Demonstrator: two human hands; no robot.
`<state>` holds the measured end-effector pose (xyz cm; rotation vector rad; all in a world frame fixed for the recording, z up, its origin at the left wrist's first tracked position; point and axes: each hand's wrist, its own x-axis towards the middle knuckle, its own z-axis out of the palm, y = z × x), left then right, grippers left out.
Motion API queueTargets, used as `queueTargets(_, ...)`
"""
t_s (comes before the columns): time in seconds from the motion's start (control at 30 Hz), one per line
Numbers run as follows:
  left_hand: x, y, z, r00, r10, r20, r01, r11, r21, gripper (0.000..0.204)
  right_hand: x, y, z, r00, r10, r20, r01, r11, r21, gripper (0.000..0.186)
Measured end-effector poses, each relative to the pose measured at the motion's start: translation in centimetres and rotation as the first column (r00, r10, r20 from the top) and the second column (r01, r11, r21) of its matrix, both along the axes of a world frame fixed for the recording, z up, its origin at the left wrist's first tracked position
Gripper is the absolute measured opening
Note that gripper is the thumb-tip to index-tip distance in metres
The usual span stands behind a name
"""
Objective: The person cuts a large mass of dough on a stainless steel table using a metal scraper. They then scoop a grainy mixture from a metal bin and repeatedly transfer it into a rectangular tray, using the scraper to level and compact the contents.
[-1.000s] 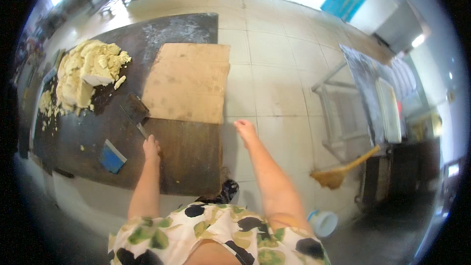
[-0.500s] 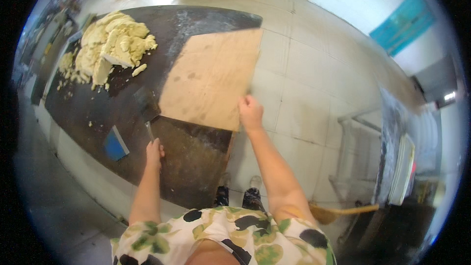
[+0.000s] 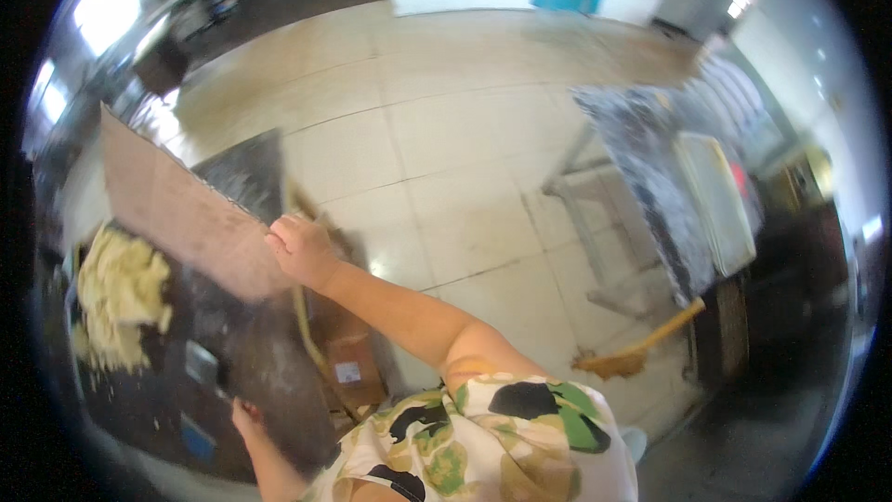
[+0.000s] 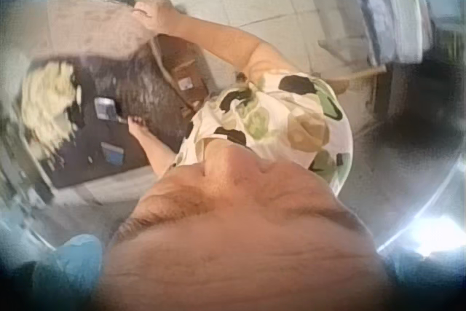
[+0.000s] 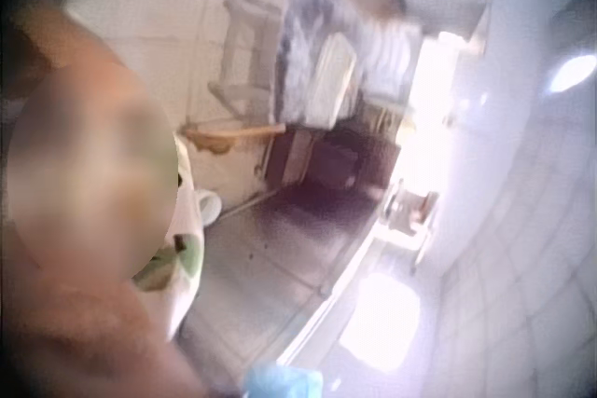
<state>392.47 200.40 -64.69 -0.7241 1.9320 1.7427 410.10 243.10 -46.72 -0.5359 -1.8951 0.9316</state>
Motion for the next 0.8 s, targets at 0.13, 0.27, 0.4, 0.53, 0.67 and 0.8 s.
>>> queueTargets(0.13, 2.7, 7.1, -1.1, 0.998, 0.053, 0.024, -0.052, 0.997, -0.054, 0.019, 15.4, 11.8, -1.5, 0.982, -0.171, 0.079, 0.186, 0.946, -0.266, 0.01)
queueTargets(0.27, 5.4, 13.4, -1.9, 0.991, 0.134, -0.014, -0.135, 0.987, -0.085, 0.023, 31.1, 20.7, -2.2, 0.883, -0.459, -0.095, 0.25, 0.633, -0.733, 0.011)
queueTargets(0.4, 4.0, 16.5, -4.3, 0.997, -0.024, 0.068, 0.03, 0.996, -0.09, 0.025, 44.0, 27.1, -1.6, 0.607, -0.787, -0.11, 0.477, 0.472, -0.742, 0.01)
queueTargets(0.53, 9.4, 23.1, -5.1, 0.979, 0.184, -0.085, -0.191, 0.978, -0.079, 0.021, 54.0, 33.2, -6.7, 0.215, -0.927, -0.308, 0.39, 0.371, -0.843, 0.006)
queueTargets(0.67, 6.0, 25.7, -8.4, 0.958, 0.272, -0.088, -0.278, 0.958, -0.076, 0.017, 57.0, 38.8, -14.2, -0.024, -0.996, -0.081, 0.296, 0.07, -0.953, 0.005)
queueTargets(0.8, -0.6, 30.6, -13.2, 0.953, 0.276, -0.127, -0.285, 0.957, -0.059, 0.019, 57.8, 42.8, -24.0, -0.942, -0.317, -0.109, -0.217, 0.825, -0.522, 0.021)
